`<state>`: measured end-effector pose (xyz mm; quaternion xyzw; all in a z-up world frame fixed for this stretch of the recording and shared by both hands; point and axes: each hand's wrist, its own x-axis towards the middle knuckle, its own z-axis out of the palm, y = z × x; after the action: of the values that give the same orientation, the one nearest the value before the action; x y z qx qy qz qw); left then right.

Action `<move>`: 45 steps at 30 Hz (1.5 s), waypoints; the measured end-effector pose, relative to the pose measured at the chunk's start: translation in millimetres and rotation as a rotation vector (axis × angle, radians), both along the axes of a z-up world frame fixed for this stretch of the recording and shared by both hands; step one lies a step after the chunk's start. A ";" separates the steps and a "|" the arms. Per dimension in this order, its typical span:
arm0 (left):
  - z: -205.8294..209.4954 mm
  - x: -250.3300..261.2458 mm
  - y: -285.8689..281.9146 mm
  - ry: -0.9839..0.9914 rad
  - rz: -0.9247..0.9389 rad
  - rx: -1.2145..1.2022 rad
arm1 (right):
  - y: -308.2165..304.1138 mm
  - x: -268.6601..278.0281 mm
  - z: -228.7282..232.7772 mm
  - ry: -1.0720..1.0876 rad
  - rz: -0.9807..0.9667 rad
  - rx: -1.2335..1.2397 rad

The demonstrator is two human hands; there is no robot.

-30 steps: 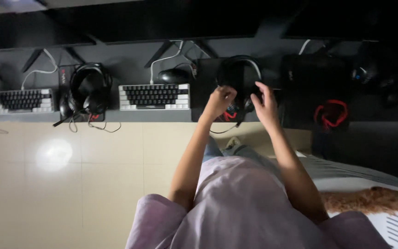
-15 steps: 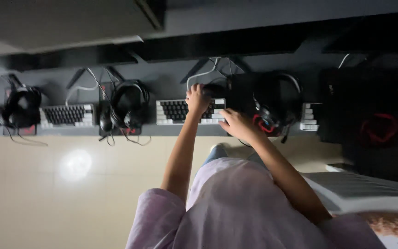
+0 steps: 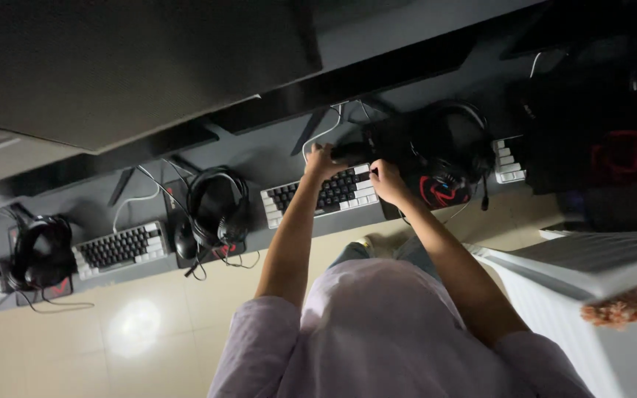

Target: The person organizes a desk by moving a keyboard, mouse, mousepad, and headphones. They repeatedly pick up and reposition these items, sometimes placing them on a nearby chair before returning them to the desk.

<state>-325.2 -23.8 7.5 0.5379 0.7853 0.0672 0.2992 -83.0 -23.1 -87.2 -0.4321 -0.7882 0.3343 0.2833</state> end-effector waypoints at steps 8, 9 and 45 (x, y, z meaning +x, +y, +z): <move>5.5 6.3 2.9 -0.063 -0.042 0.188 | -9.2 -2.5 -10.5 -0.170 -0.224 0.065; 19.6 10.7 -0.1 -0.196 0.012 0.170 | -11.4 -0.5 -4.0 -0.167 -0.245 0.045; -46.9 150.7 -77.8 -1.356 0.421 0.248 | -47.4 72.9 3.3 1.014 -0.460 -0.734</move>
<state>-174.5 -101.6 -39.4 0.2452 0.5002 0.5313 0.6383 -10.1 -70.5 -83.9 -0.4469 -0.2801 0.6737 0.5176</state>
